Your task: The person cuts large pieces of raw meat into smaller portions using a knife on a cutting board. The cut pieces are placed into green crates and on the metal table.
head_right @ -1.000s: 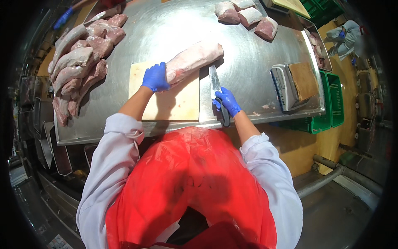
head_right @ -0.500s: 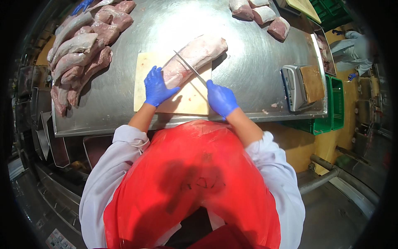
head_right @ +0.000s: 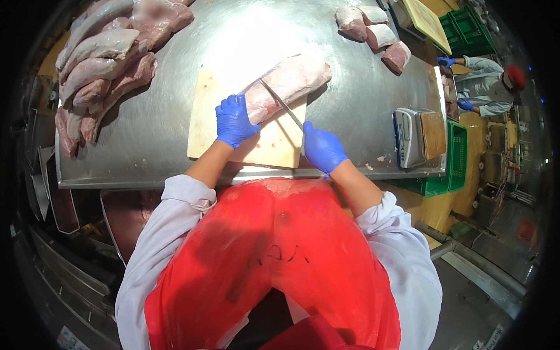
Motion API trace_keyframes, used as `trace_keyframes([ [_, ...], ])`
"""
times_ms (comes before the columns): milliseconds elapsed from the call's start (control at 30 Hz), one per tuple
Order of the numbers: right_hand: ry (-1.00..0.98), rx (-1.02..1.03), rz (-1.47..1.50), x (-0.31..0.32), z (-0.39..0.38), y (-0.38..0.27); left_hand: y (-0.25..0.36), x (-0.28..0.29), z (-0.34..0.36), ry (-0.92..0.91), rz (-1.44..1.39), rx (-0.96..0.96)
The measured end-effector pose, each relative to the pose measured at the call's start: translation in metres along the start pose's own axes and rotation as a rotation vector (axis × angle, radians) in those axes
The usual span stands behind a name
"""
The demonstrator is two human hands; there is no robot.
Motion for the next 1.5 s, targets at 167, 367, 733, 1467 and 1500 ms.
trace_keyframes([
  [167,-0.023,0.010,-0.047,0.010,-0.001,-0.010,-0.004,0.000,-0.001,0.012,-0.036,0.011],
  [367,-0.049,-0.033,-0.044,0.009,0.002,-0.015,-0.012,-0.005,-0.002,0.000,-0.129,0.003],
  [733,-0.023,-0.020,-0.004,-0.001,0.003,-0.019,-0.049,-0.004,-0.012,0.045,-0.270,-0.048],
  [1467,-0.140,-0.070,-0.077,0.016,0.034,-0.053,-0.021,-0.003,0.001,-0.058,-0.057,0.034],
  [1500,-0.110,-0.071,-0.076,0.012,0.039,-0.055,-0.021,-0.003,0.001,-0.060,-0.052,0.037],
])
Point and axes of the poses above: each hand's wrist, its own z-axis towards the middle knuckle, its own x-axis out of the back of the hand, y = z × x, the point moved 3 cm from there along z, towards the middle knuckle, and after that the axes turned 3 degrees about y, right-handed, at the moved point
